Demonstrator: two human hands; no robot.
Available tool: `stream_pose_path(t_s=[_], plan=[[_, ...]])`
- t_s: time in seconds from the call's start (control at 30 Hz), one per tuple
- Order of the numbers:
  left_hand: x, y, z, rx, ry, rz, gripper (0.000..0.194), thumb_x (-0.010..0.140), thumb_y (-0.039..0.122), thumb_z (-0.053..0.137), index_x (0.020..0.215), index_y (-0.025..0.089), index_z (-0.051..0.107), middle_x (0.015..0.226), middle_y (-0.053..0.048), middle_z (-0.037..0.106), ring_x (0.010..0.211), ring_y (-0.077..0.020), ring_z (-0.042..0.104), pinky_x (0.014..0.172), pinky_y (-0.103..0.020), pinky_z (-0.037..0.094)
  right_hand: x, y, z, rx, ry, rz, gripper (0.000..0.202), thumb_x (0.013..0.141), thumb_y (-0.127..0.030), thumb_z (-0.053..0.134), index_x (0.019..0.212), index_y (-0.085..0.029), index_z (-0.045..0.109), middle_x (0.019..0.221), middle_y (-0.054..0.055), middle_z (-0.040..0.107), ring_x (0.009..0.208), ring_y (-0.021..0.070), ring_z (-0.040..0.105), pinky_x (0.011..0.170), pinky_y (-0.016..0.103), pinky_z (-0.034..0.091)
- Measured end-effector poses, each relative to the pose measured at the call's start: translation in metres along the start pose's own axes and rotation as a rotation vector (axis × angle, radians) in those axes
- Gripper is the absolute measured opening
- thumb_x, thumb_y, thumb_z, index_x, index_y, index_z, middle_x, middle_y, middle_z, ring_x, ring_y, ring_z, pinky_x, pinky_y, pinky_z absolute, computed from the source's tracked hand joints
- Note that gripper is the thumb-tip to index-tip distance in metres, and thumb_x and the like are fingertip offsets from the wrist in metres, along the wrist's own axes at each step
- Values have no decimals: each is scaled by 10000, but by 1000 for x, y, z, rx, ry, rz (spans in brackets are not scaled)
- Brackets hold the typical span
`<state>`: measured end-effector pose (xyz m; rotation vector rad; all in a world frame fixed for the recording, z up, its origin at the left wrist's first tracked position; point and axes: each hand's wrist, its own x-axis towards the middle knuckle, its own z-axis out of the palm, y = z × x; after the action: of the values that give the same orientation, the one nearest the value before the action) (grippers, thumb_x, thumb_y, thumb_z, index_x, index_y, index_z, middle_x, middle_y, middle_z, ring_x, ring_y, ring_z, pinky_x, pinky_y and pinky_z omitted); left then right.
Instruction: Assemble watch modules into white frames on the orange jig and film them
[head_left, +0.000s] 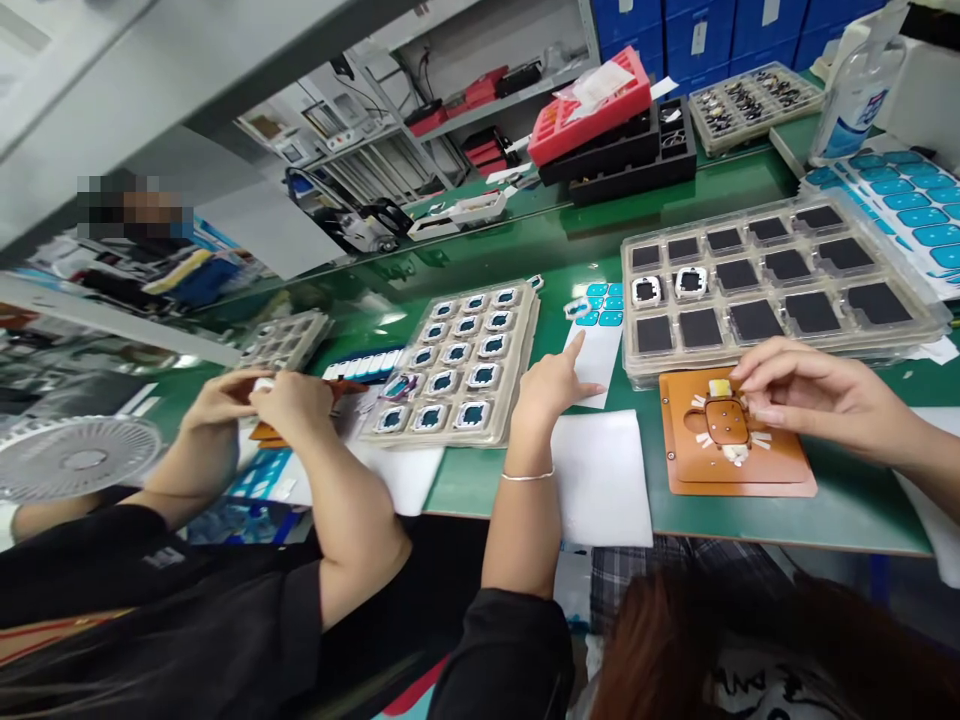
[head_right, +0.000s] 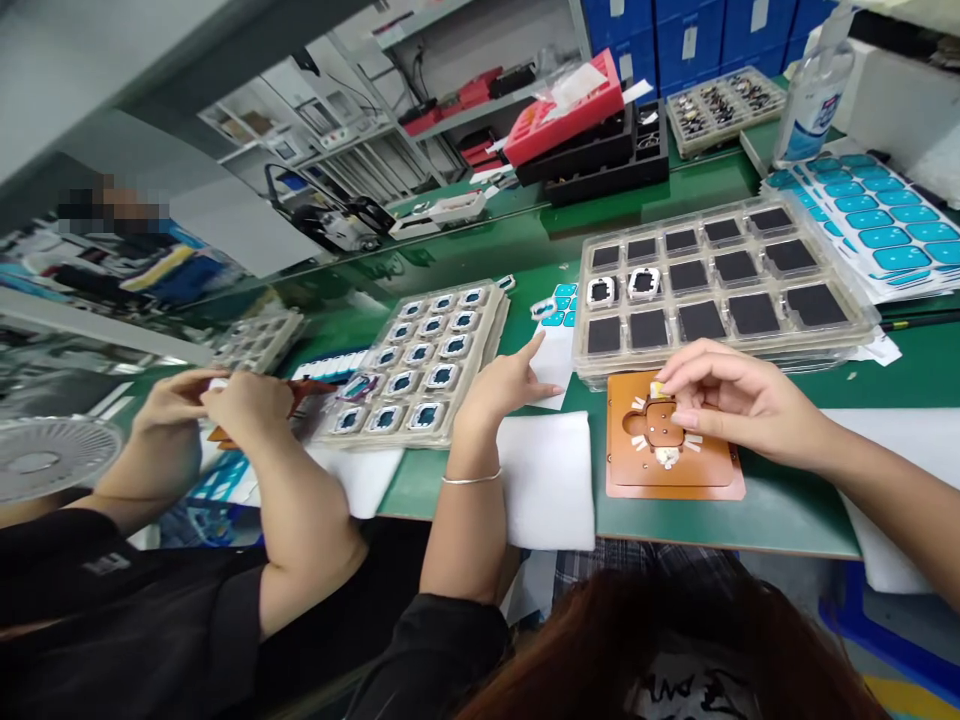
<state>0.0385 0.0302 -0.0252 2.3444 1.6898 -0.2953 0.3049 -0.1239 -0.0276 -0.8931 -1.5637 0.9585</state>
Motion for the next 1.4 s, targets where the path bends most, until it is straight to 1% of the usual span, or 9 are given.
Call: stream_pose_path(t_s=[0.1, 0.3, 0.43, 0.6, 0.87, 1.0, 1.17, 1.27, 1.4], plan=[[2, -1, 1, 11, -40, -15, 838, 807, 513, 712, 1530, 280, 357, 1024, -60, 745, 1000, -278, 681, 737, -297, 480, 0, -1, -1, -20, -5, 8, 158, 839, -275, 763, 989, -323, 762, 1020, 35, 673, 949, 157, 664, 784, 253, 588], [7, -7, 8, -64, -11, 32, 704, 769, 515, 743, 1392, 247, 552, 1008, -76, 740, 988, -289, 682, 780, -313, 503, -1, -1, -1, -32, -32, 19, 128, 839, -292, 763, 966, -311, 768, 985, 47, 690, 926, 178, 672, 749, 281, 596], [24, -4, 15, -143, 137, 26, 415, 875, 510, 638, 1170, 219, 669, 1060, -91, 710, 1022, -270, 652, 845, -330, 490, 0, -1, -2, -32, -53, 18, 127, 837, -266, 761, 951, -321, 769, 968, 44, 696, 925, 181, 674, 758, 288, 594], [58, 6, 27, -248, 372, -118, 371, 997, 445, 445, 1266, 225, 575, 1359, -150, 543, 1308, -308, 467, 1010, -449, 412, 2, -4, -3, -31, -74, 19, 25, 843, -275, 748, 852, -284, 769, 882, 44, 710, 834, 172, 679, 717, 289, 584], [83, -2, 29, -415, 346, -272, 339, 871, 480, 660, 1153, 293, 628, 1352, -98, 550, 1302, -304, 491, 1004, -456, 392, 3, -4, -3, -5, -106, 70, 57, 838, -303, 751, 812, -252, 753, 808, 39, 725, 761, 157, 679, 659, 268, 557], [84, -6, 27, -431, 343, -279, 387, 809, 506, 726, 1102, 266, 647, 1357, -100, 547, 1270, -315, 496, 986, -471, 386, 3, -4, -4, -11, -100, 106, 97, 824, -331, 762, 791, -241, 754, 812, 46, 726, 764, 165, 676, 668, 282, 558], [82, -7, 28, -408, 360, -242, 447, 701, 508, 835, 1060, 314, 652, 1264, -49, 616, 1207, -300, 516, 1010, -507, 376, 4, -5, -4, -19, -98, 114, 126, 817, -357, 768, 783, -237, 755, 819, 50, 731, 768, 171, 683, 672, 287, 561], [81, -6, 29, -392, 364, -222, 406, 764, 470, 805, 1097, 295, 654, 1269, -56, 620, 1203, -293, 534, 1013, -526, 409, 4, -5, -5, -24, -111, 108, 133, 824, -365, 762, 785, -238, 753, 818, 50, 730, 764, 168, 683, 668, 286, 559], [80, -4, 28, -379, 362, -221, 368, 950, 402, 611, 1243, 181, 595, 1293, -104, 595, 1133, -239, 603, 960, -469, 525, 4, -4, -5, -29, -140, 120, 149, 825, -370, 757, 783, -227, 750, 822, 54, 729, 771, 170, 681, 685, 297, 562]])
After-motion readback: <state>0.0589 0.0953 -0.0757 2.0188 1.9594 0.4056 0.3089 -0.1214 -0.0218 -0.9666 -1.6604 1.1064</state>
